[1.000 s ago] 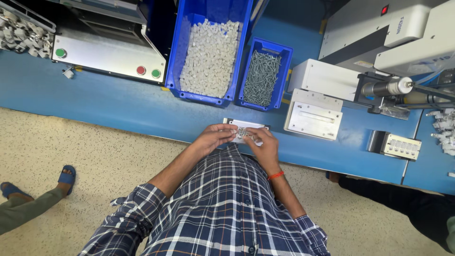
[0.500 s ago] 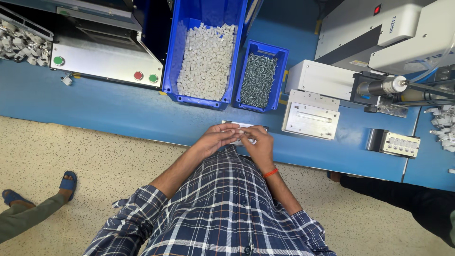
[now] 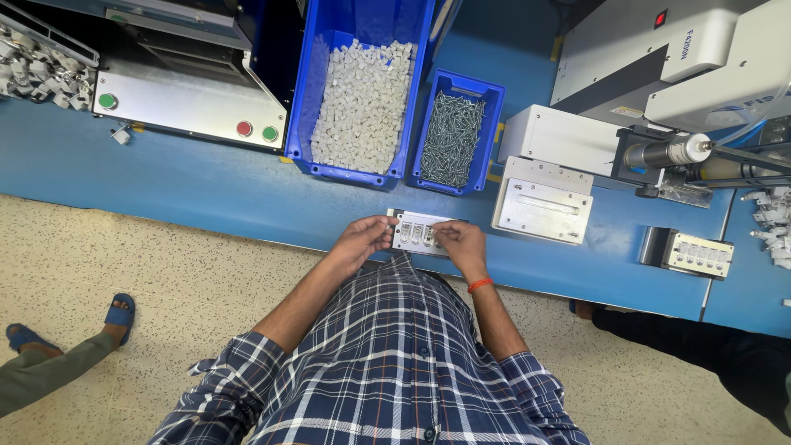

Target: The person assembles small electrical components by hand. They pick white plastic parts and metal pins from blue bins, insert them into a metal jig, and place the completed units onto the table. The process is repeated multiple times.

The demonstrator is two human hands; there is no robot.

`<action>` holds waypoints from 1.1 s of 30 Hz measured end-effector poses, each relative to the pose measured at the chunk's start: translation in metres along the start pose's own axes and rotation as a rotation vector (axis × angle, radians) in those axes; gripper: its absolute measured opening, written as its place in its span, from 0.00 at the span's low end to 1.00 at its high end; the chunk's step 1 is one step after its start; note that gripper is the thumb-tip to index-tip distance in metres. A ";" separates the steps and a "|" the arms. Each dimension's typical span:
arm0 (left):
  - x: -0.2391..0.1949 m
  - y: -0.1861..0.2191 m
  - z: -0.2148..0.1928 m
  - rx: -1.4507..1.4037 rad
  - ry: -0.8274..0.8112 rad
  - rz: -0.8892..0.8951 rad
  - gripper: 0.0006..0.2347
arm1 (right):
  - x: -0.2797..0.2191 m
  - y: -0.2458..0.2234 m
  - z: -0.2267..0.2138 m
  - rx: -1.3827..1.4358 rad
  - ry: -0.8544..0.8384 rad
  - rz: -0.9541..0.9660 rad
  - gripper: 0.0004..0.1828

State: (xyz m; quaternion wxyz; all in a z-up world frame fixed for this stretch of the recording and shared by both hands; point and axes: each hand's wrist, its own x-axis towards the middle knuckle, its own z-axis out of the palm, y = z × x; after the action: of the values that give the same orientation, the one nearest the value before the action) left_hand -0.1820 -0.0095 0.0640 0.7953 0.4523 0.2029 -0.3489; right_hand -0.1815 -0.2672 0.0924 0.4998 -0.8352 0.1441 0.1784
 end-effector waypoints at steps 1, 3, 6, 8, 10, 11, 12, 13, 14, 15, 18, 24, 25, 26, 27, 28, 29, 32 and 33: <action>-0.001 0.000 0.000 -0.014 -0.003 -0.004 0.12 | 0.000 -0.003 0.001 -0.031 0.010 0.009 0.09; -0.002 -0.001 -0.001 -0.035 0.011 -0.010 0.10 | 0.001 -0.007 0.001 -0.094 0.030 0.026 0.09; -0.004 -0.003 -0.002 -0.072 0.014 -0.009 0.09 | 0.006 -0.012 -0.001 -0.174 0.038 0.004 0.09; -0.004 -0.004 -0.002 -0.105 0.002 -0.006 0.10 | 0.012 -0.013 -0.004 -0.173 -0.002 0.015 0.09; -0.005 -0.004 -0.002 -0.145 -0.012 -0.005 0.10 | 0.020 -0.012 -0.007 -0.170 -0.046 0.047 0.09; -0.005 -0.004 -0.002 -0.153 -0.019 0.001 0.11 | 0.025 -0.011 -0.009 -0.168 -0.070 0.073 0.09; -0.006 -0.004 -0.001 -0.158 -0.027 0.004 0.11 | 0.026 -0.009 -0.009 -0.164 -0.090 0.102 0.09; -0.008 -0.004 0.000 -0.163 -0.036 0.007 0.12 | 0.025 -0.007 -0.006 -0.179 -0.092 0.093 0.10; -0.007 -0.001 0.002 -0.162 -0.031 -0.004 0.12 | 0.028 -0.008 -0.005 -0.194 -0.085 0.078 0.10; -0.006 0.002 0.003 -0.161 -0.027 -0.015 0.12 | 0.031 -0.010 -0.005 -0.209 -0.078 0.062 0.11; -0.007 0.003 0.007 -0.182 -0.048 -0.025 0.12 | 0.025 -0.014 -0.005 -0.261 -0.072 0.035 0.10; -0.003 0.002 0.009 -0.182 -0.072 -0.001 0.14 | -0.009 -0.056 -0.004 -0.323 0.028 -0.314 0.12; -0.003 0.002 0.009 -0.174 -0.073 0.004 0.14 | -0.014 -0.066 -0.003 -0.239 0.001 -0.332 0.13; -0.004 -0.001 0.009 -0.174 -0.073 -0.002 0.14 | -0.022 -0.074 -0.002 -0.155 -0.025 -0.343 0.14; -0.005 -0.003 0.010 -0.173 -0.073 -0.008 0.13 | -0.029 -0.082 -0.001 -0.071 -0.051 -0.353 0.15; -0.004 -0.002 0.010 -0.170 -0.074 -0.009 0.13 | -0.033 -0.090 0.000 -0.086 -0.043 -0.426 0.15; -0.004 -0.002 0.010 -0.166 -0.083 -0.007 0.13 | -0.038 -0.097 0.001 -0.100 -0.035 -0.498 0.15; -0.004 -0.005 0.016 -0.157 -0.090 -0.013 0.13 | -0.044 -0.109 0.007 -0.202 0.002 -0.665 0.15; -0.003 -0.006 0.018 -0.153 -0.081 -0.019 0.12 | -0.043 -0.110 0.009 -0.246 0.017 -0.713 0.15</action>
State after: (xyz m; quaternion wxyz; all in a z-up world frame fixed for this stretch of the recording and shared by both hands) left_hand -0.1879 -0.0261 0.0715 0.8319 0.3737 0.2007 -0.3579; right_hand -0.1755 -0.2061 0.1939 0.4251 -0.8883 -0.1738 0.0023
